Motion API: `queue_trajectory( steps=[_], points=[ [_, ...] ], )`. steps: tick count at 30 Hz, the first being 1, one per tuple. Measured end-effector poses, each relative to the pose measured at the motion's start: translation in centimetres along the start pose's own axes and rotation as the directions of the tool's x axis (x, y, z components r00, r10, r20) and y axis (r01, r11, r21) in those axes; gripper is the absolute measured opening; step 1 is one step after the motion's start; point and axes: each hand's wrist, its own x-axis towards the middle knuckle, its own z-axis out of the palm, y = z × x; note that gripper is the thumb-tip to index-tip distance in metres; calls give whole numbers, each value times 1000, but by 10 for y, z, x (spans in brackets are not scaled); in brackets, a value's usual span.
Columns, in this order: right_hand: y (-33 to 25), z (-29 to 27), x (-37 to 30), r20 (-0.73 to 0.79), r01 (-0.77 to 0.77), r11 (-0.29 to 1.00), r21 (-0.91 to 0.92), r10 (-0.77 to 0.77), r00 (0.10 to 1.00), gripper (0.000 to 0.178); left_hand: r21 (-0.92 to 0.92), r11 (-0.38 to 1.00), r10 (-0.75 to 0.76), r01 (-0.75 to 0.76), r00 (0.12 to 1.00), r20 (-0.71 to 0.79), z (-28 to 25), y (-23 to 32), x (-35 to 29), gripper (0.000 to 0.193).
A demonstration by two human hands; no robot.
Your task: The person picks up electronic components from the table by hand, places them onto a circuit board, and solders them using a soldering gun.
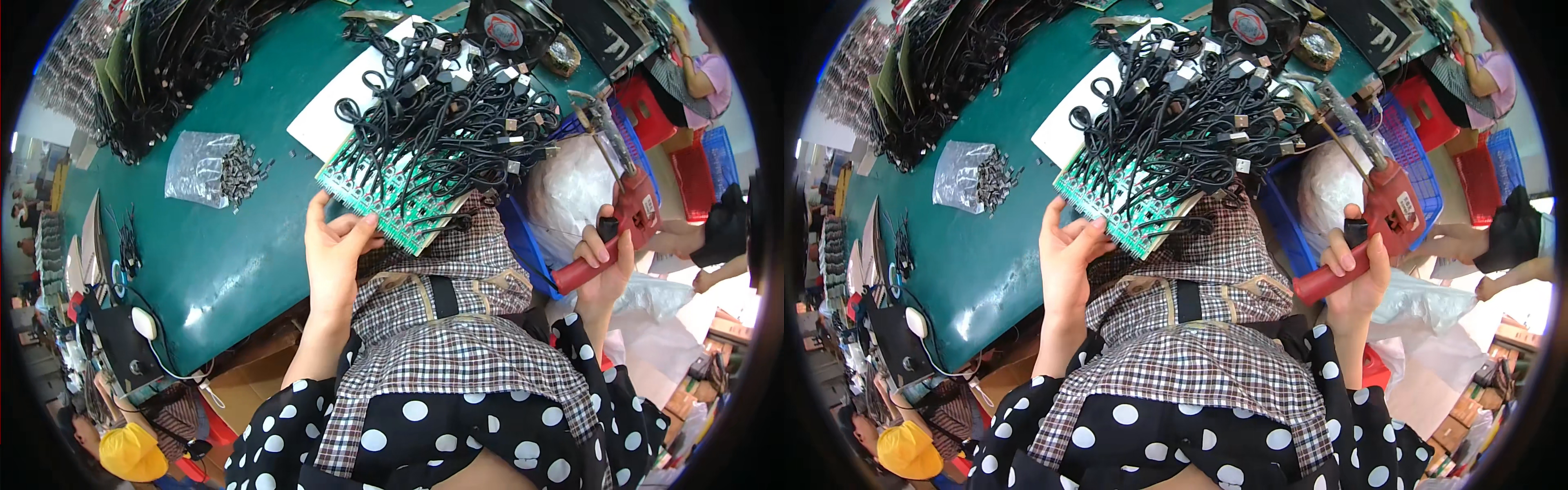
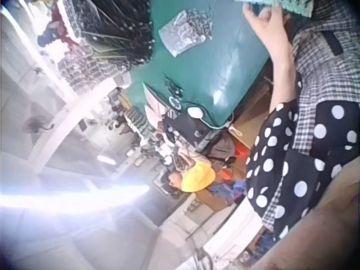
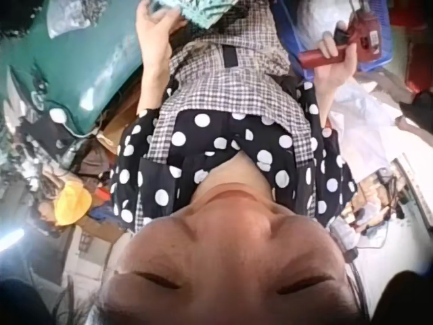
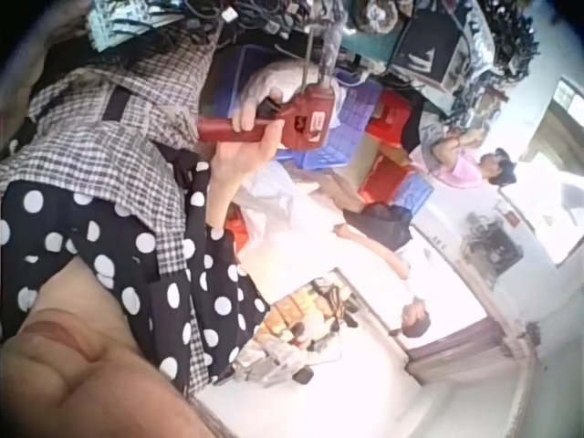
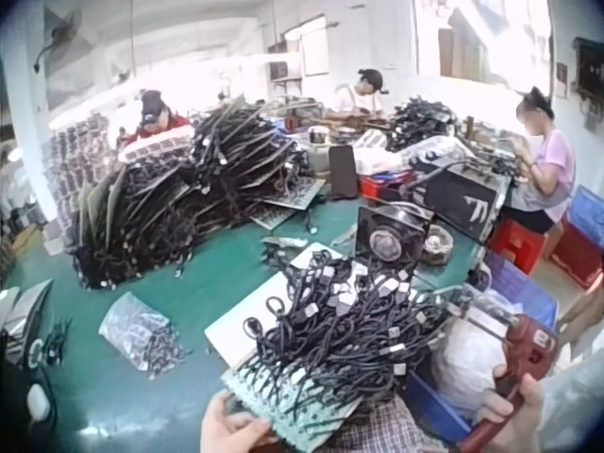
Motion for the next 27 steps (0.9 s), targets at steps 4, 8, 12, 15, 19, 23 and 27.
queue_trajectory(
  steps=[4, 8, 12, 15, 19, 23, 27],
  points=[
    [-8, 30, 9, 126, 68, 985, -161, -48, 991, 49, -37, 999, -11, 11, 1000, -6, -9, 1, -4, 63],
    [1, 72, 20, 197, 125, 927, -353, -57, 979, 55, -24, 999, -48, 48, 999, -9, -16, 8, -10, 66],
    [30, 118, 61, 175, -195, 949, -249, 242, 954, 60, -225, 973, -43, 50, 998, 36, -13, 13, -17, 69],
    [69, 146, 98, 286, -573, 819, -14, 552, 783, 57, -265, 957, -118, 117, 993, 12, -12, 15, -16, 63],
    [127, 152, 134, 255, -618, 777, -121, 626, 737, 52, -439, 869, -205, 227, 974, 96, -2, 9, -6, 36],
    [129, 136, 135, 266, -613, 768, -184, 639, 722, 54, -406, 883, -221, 235, 972, 81, 0, 8, -7, 31],
    [127, 134, 129, 210, -617, 761, -202, 649, 731, 54, -395, 878, -252, 271, 963, 101, -4, 10, -7, 32]
  ],
)
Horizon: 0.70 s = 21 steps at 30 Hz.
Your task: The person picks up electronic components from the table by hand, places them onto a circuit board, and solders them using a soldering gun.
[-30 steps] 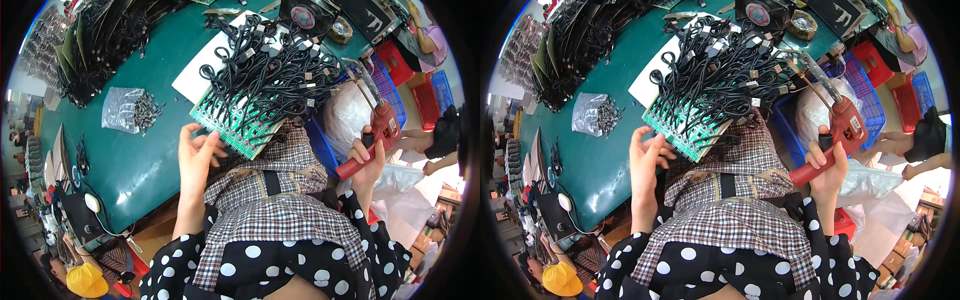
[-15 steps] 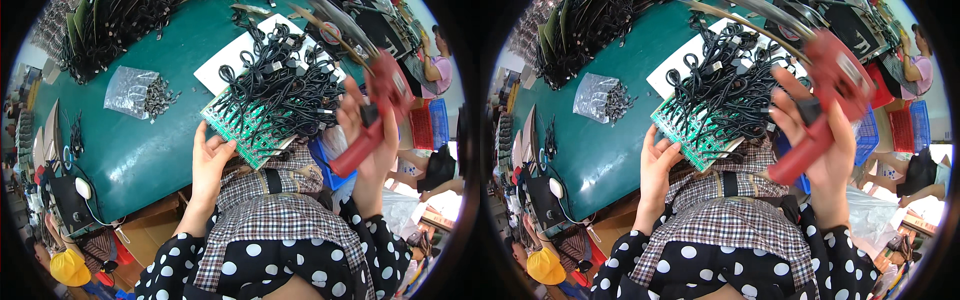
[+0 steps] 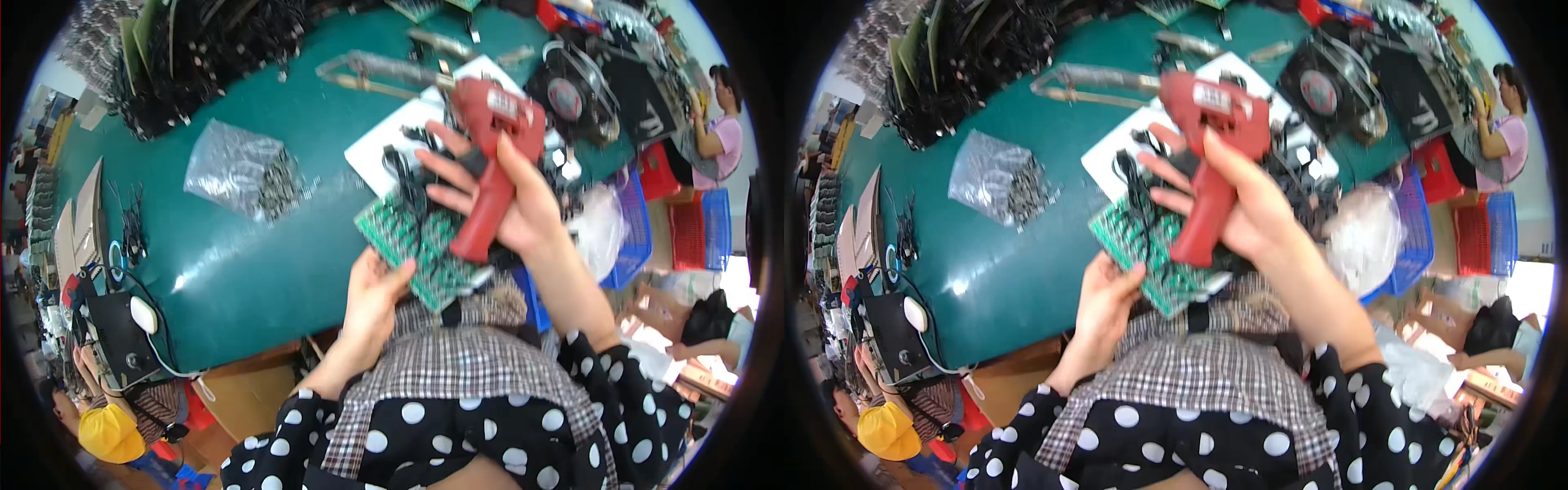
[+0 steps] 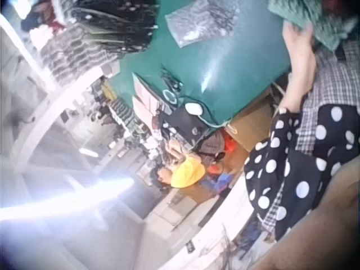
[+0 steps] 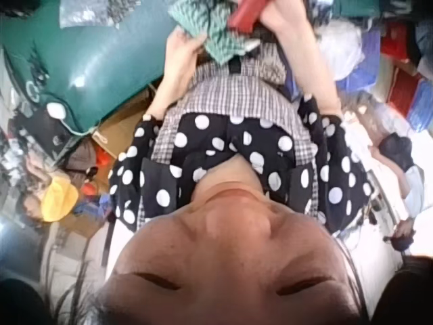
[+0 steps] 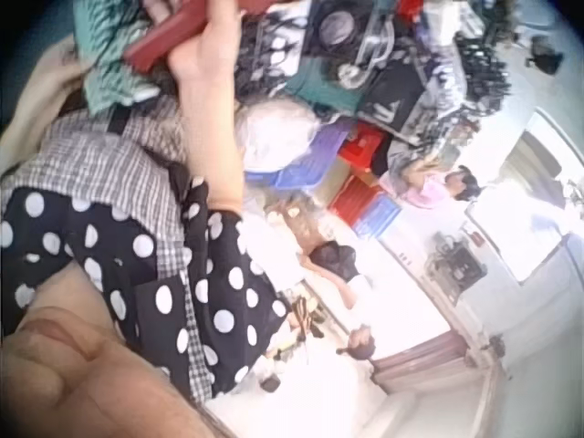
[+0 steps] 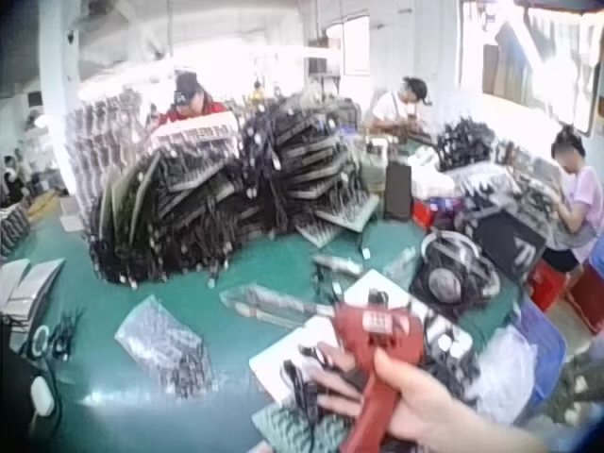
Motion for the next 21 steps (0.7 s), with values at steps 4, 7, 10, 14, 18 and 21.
queue_trajectory(
  steps=[4, 7, 10, 14, 18, 21],
  points=[
    [5, 8, -1, -64, 27, 999, -28, -29, 998, 56, 30, 999, 26, -26, 1000, 14, -4, 7, 5, 36],
    [6, 9, -1, -72, 33, 999, -5, -33, 997, 56, 105, 994, -17, 14, 999, 28, -4, 10, -1, 47],
    [7, 6, -1, -29, 29, 998, -59, -30, 999, 61, 812, 503, 587, -296, 807, -70, -2, 9, -14, 74],
    [8, 4, -1, -16, 42, 993, -111, -44, 999, 67, 944, -229, 452, -236, 833, 318, 0, 2, -9, 88],
    [11, 3, 0, -62, 74, 997, 1, -74, 995, 59, 936, -293, 350, -195, 889, 295, -5, -3, -1, 80],
    [11, 2, 1, -70, 77, 997, -5, -77, 995, 59, 919, -350, 363, -181, 878, 311, -8, -6, 0, 79]
  ],
)
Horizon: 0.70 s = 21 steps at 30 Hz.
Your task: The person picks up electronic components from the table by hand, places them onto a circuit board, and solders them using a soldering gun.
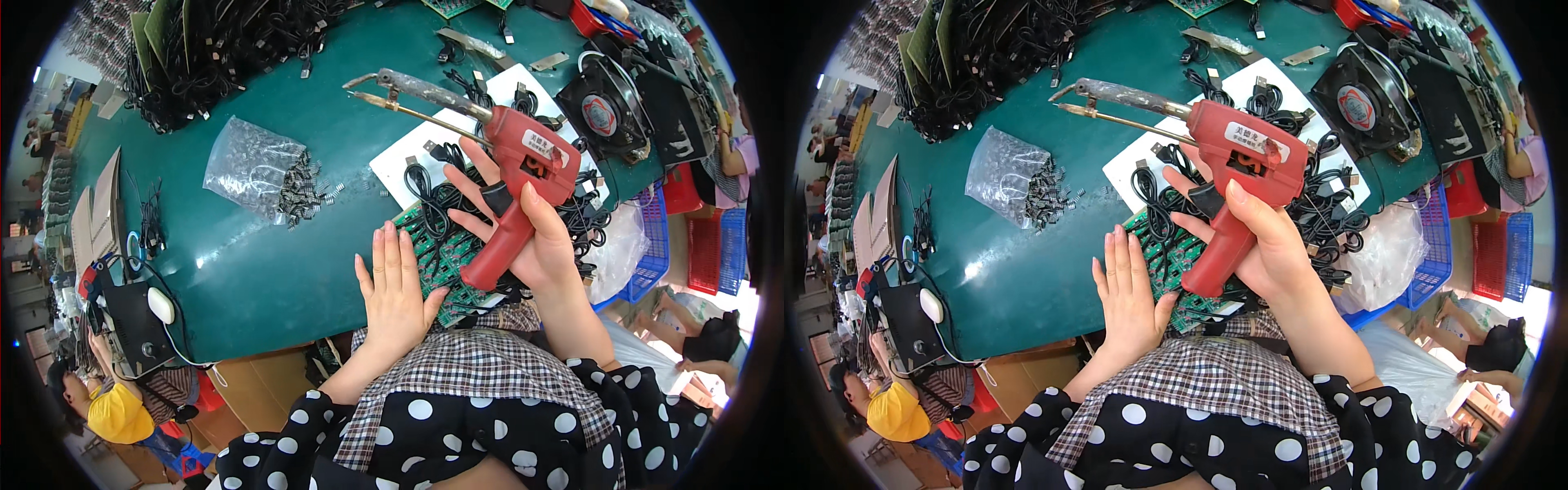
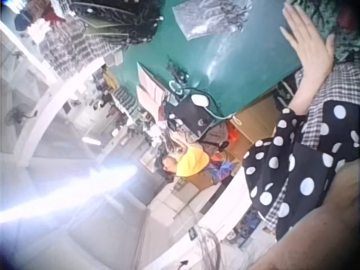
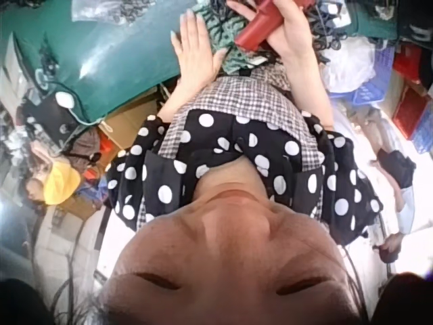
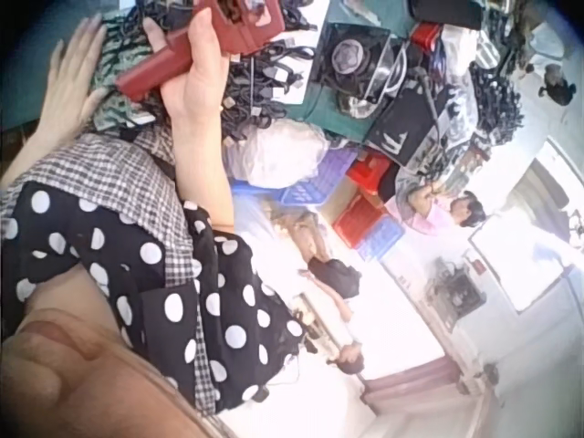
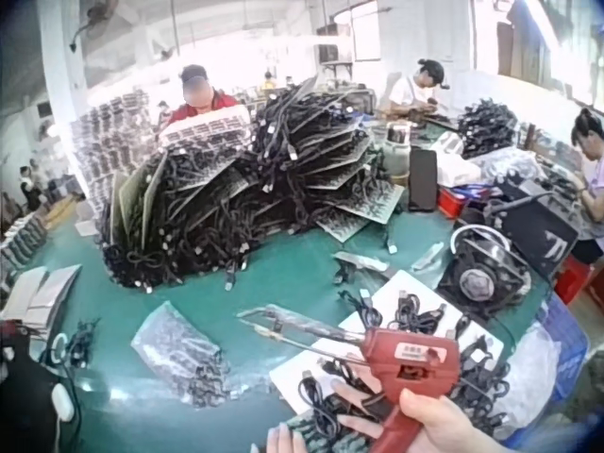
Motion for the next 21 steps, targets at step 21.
queue_trajectory(
  steps=[21],
  points=[
    [-17, -2, -2, 217, -1, 974, 228, -49, 975, 53, -923, -227, -208, 312, 910, 359, -20, 10, -17, 36]
  ],
)
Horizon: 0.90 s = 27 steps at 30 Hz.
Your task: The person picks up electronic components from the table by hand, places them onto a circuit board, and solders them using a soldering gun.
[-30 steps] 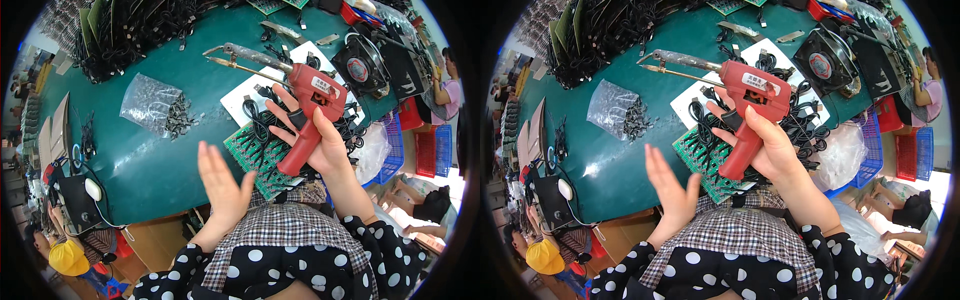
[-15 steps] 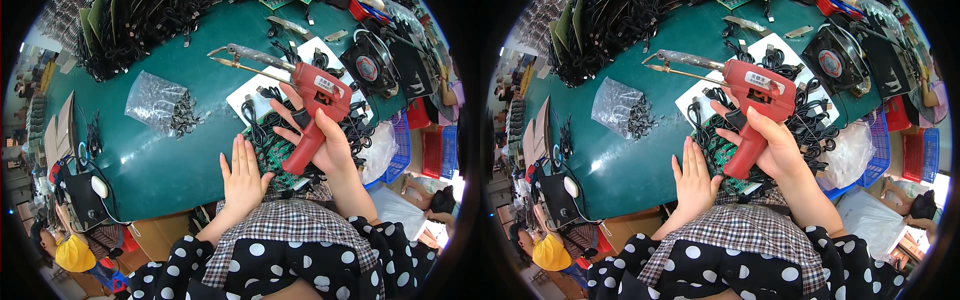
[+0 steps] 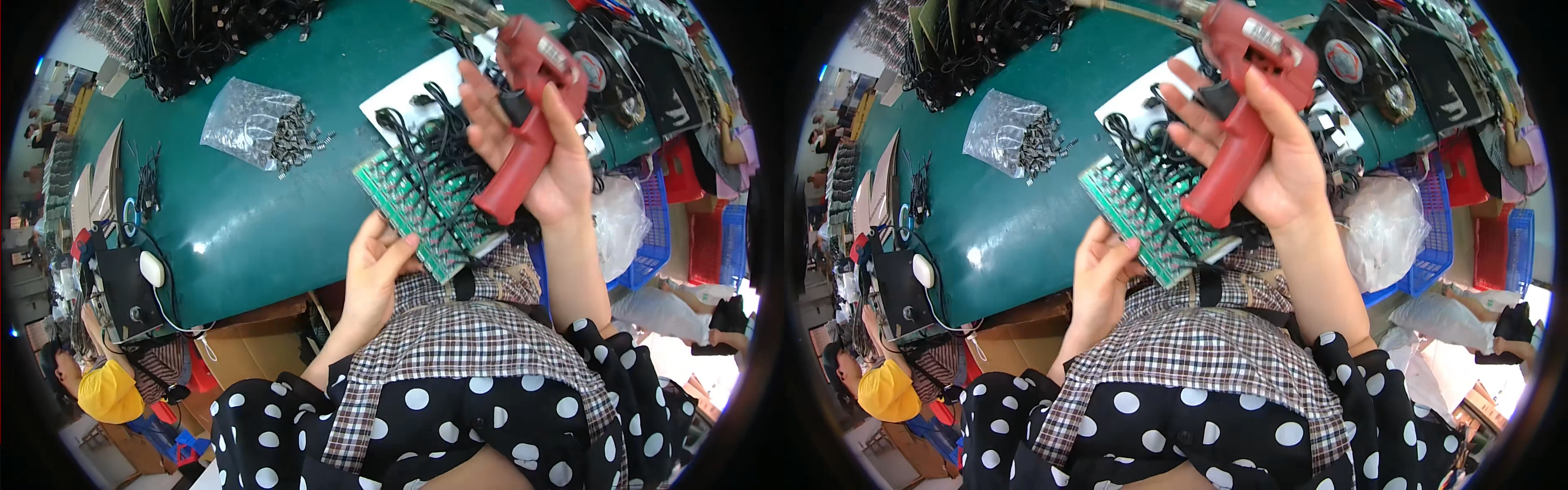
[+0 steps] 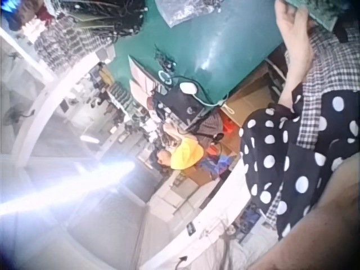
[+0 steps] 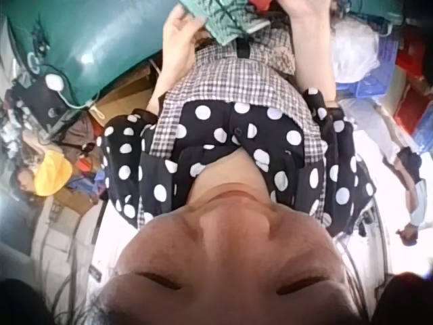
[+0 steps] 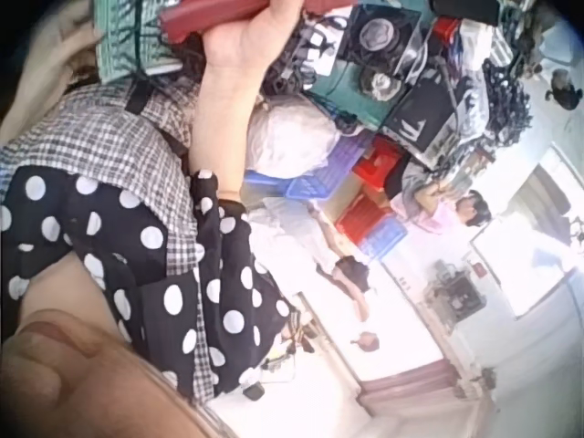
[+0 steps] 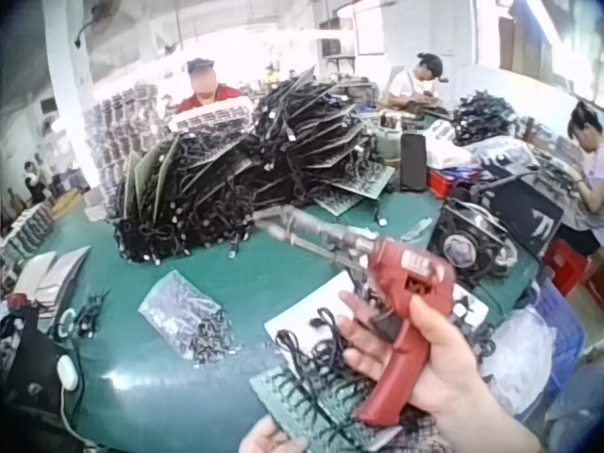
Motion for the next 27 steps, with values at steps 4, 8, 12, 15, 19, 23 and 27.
queue_trajectory(
  steps=[4, 8, 12, 15, 19, 23, 27],
  points=[
    [-40, 12, -39, 160, 53, 995, 79, -65, 985, 54, 70, 983, 164, -172, 981, 107, 11, 7, -2, 42],
    [-68, 12, -89, 181, 154, 986, 70, -164, 970, 53, 60, 970, 225, -236, 963, 150, 27, 10, -8, 45],
    [-85, -4, -126, 191, 245, 938, 246, -295, 936, 53, -123, 964, 264, -238, 923, 280, 48, 17, 2, 45],
    [-98, -13, -149, 195, 310, 895, 321, -383, 903, 51, -370, 908, 324, -197, 889, 322, 57, 39, 11, 40],
    [-102, -23, -176, 125, 447, 892, 70, -452, 883, 56, -396, 838, 512, -375, 791, 336, 34, 84, -9, 39],
    [-93, -36, -179, 114, 399, 910, 113, -411, 905, 60, -165, 673, 729, -721, 684, -11, -29, 105, -92, 43],
    [-96, -50, -157, 222, 190, 956, 226, -241, 945, 60, 153, 572, 817, -806, 545, -188, -101, 89, -196, 45]
  ],
)
